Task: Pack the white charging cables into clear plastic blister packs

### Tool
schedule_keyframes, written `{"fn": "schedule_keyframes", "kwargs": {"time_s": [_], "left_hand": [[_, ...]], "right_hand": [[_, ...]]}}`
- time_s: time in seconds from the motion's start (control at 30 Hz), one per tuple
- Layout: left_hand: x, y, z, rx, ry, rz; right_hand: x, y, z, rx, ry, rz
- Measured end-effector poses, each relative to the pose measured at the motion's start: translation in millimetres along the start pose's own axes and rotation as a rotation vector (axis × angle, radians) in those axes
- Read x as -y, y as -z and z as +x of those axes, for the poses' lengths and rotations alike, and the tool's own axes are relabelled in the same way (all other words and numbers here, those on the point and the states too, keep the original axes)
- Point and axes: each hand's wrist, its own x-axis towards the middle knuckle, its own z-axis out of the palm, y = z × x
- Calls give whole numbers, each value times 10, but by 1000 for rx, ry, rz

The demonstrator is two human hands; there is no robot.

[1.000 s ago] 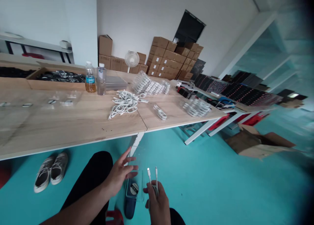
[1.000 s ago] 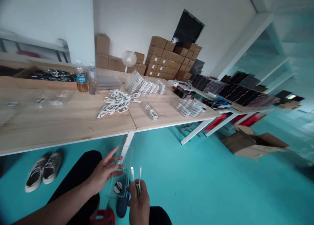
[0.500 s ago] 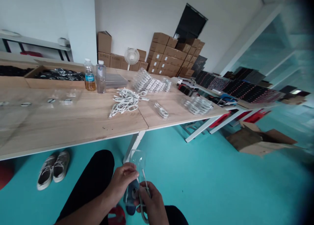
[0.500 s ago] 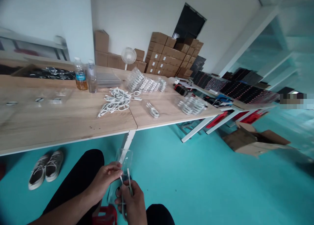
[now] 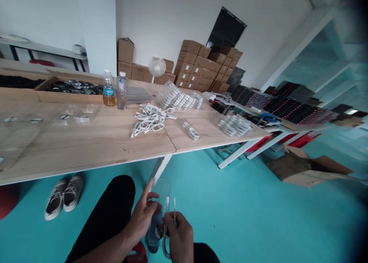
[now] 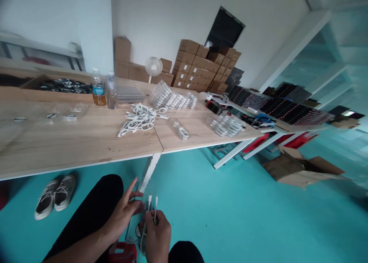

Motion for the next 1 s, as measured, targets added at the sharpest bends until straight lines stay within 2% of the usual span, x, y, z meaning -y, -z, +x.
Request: {"fn": "schedule_keyframes", "kwargs": {"time_s": [0.1,0.27,0.43,0.6,0.77,0.9,1.0], "left_hand": [[6,-12,-17,-30,79,-96],[11,-38,-10,12,202,-161],[-49,-65,-31,-4,162,-24],[-51,-71,-47,-15,137,5],[-32,-53,-6,-77,16,22],[-35,-35,108,-158,-87,-6],[-44,-33,177,-199,-28,-75]], "right_hand": [[46,-12,13,109,-69,155],[106,-72,13,216,-128,192],[143,-141,8,292,-174,175],[163,-178,0,296,-174,204],[181,-231,28,270,-141,157],[189,-279,28,159,-48,-88],[187,-289,14,52,153,-366]]}}
